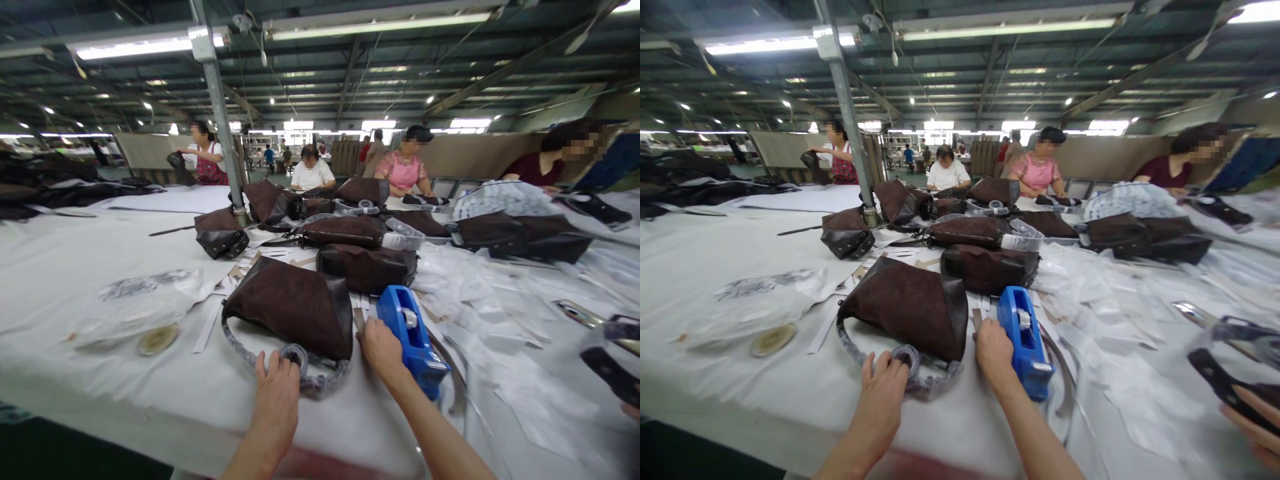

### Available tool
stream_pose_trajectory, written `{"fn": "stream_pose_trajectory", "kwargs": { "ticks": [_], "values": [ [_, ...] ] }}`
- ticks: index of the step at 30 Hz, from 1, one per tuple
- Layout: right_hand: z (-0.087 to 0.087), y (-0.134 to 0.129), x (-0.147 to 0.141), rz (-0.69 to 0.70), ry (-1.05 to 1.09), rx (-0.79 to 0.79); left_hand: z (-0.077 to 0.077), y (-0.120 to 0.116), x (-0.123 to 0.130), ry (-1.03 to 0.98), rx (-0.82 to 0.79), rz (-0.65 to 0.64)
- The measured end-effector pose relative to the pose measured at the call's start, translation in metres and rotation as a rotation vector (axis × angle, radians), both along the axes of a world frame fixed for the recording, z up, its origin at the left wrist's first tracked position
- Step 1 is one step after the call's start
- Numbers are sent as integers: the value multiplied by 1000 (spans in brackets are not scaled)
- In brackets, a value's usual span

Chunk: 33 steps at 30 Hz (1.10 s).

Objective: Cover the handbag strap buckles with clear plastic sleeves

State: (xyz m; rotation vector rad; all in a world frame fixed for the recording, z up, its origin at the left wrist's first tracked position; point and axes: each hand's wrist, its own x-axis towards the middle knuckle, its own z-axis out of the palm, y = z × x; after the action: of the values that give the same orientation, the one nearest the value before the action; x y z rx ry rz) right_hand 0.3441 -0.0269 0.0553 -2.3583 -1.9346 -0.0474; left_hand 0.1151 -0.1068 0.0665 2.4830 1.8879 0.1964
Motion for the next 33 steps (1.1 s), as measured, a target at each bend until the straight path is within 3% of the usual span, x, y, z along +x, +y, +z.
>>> {"fn": "stream_pose_trajectory", "kwargs": {
  "ticks": [5,12,19,25,29,31,33],
  "values": [
    [-9,6,-5,3,20,27,-12,-2,1,67,92,-18],
    [-14,-18,9,84,170,178,-4,-2,6,76,24,0],
    [-14,-44,1,194,-79,54,-6,-2,6,59,53,-4],
    [-10,-57,12,106,285,189,-3,0,3,68,11,-8],
    [-21,-74,25,212,575,295,-4,-1,5,66,46,-3],
    [-28,-80,27,269,512,303,-3,-2,7,72,38,7],
    [-35,-83,25,281,316,279,-1,-2,8,84,29,11]
  ]
}}
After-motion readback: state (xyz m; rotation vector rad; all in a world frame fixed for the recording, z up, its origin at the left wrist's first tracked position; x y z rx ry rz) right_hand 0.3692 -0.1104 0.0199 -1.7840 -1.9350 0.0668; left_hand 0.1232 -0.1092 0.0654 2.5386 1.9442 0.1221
